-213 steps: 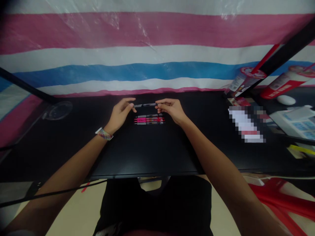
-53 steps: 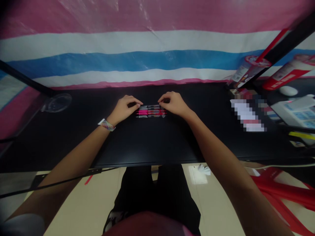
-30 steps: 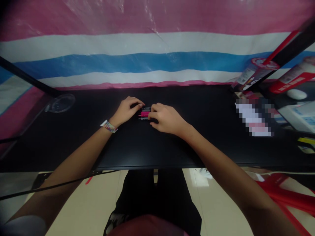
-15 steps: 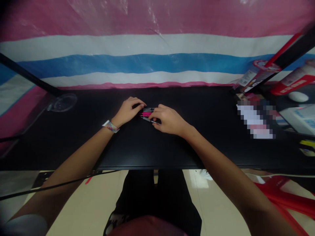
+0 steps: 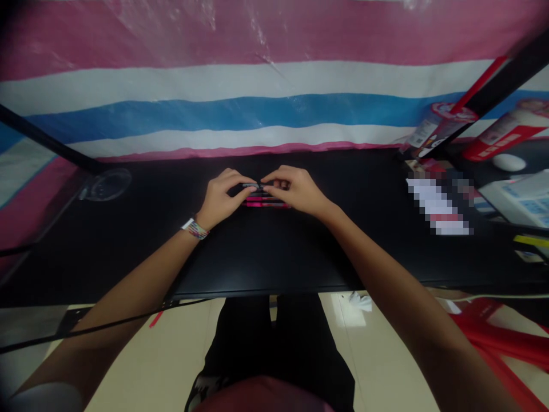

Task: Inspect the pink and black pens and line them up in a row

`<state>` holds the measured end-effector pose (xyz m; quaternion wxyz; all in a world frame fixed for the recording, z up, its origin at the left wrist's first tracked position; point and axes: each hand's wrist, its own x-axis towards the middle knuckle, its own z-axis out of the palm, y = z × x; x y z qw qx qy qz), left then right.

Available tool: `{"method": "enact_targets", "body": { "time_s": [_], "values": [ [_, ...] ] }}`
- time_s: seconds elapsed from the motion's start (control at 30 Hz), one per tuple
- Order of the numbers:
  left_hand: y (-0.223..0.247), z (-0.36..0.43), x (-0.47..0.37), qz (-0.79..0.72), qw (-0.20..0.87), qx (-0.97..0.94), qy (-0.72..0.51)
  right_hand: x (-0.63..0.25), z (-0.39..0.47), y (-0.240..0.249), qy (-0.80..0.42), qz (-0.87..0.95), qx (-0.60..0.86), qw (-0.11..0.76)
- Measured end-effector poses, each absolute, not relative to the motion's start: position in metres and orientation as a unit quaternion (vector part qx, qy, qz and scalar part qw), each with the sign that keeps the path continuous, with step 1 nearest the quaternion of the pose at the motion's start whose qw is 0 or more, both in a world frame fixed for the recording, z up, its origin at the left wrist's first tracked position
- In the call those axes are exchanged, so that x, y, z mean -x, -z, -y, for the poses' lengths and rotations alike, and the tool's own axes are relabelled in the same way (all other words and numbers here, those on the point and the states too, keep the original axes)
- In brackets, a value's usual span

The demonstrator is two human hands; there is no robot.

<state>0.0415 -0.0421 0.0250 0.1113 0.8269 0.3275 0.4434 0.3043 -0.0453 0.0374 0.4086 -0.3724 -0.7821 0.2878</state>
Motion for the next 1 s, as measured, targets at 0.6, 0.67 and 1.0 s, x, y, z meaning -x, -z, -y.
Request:
{"method": "enact_targets", "body": {
  "time_s": [0.6,0.67,1.0],
  "values": [
    [-0.019,0.031,-0.036,-0.396,0.197,-0.778,-0.447,-0.318,0.025,-0.019,-0.484,0.596,0.391,0.508],
    [-0.019,0.030,-0.036,-0.396,0.220,-0.765,-0.458,-0.318,0.027,-0.017,-0.484,0.586,0.395,0.516],
    [-0.018,0.023,-0.033,-0.419,0.276,-0.733,-0.459,-0.327,0.017,-0.003,-0.506,0.560,0.394,0.524]
  ]
}}
